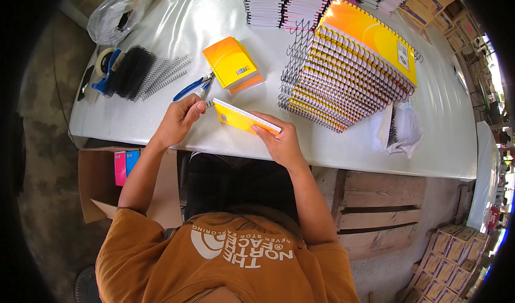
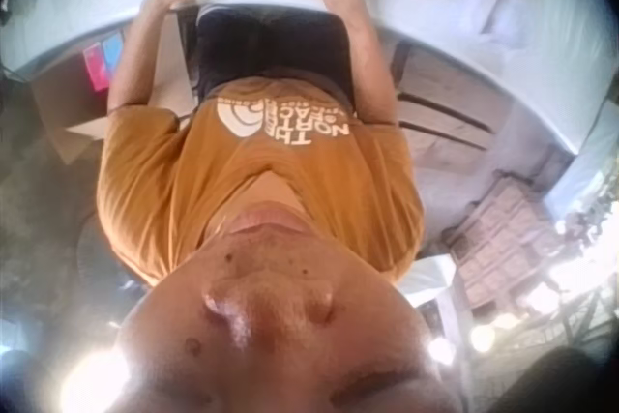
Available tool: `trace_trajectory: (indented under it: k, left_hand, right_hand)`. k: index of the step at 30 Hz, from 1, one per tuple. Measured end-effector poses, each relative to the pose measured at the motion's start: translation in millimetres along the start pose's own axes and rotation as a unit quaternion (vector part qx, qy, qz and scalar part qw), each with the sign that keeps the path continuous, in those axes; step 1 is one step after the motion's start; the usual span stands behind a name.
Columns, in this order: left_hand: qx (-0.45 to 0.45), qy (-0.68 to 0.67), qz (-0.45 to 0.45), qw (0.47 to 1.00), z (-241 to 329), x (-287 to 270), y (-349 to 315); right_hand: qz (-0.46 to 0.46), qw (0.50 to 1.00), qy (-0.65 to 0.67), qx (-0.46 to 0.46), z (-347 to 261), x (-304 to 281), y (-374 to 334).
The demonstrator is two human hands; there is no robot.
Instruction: The person threads a plastic spiral through a stack of notebook pages and then uses shears to trim the excess spiral wire.
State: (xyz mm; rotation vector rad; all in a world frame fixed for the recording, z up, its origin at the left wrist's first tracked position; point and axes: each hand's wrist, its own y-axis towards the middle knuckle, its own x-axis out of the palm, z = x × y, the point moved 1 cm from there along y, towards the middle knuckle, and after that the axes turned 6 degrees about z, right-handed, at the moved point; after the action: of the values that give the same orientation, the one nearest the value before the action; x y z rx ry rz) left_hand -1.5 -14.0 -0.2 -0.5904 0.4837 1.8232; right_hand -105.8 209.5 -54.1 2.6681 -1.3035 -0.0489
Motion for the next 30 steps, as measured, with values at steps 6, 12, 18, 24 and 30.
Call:
trace_trajectory:
  k: [6,12,18,24,30]
  left_hand:
    - [-0.026,-0.102,-0.007,0.994,11.7,-5.4,10.3]
    - [0.009,-0.026,-0.043,0.999,23.8,-25.9,13.0]
    - [-0.020,-0.030,-0.084,0.996,16.6,-14.9,7.2]
    - [-0.074,-0.071,-0.093,0.990,10.5,-12.5,10.3]
    - [-0.016,-0.116,-0.097,0.988,20.7,-21.2,21.0]
  right_hand:
    - [-0.064,0.994,-0.075,-0.047,-10.2,0.8,-0.4]
    - [-0.004,0.998,-0.032,-0.057,-0.1,2.3,-2.3]
    - [-0.021,0.996,-0.054,-0.067,-2.4,3.2,-3.2]
    - [-0.017,0.995,-0.061,-0.081,-1.1,2.8,-4.2]
    - [-0.029,0.991,-0.087,-0.092,-2.2,1.1,-4.9]
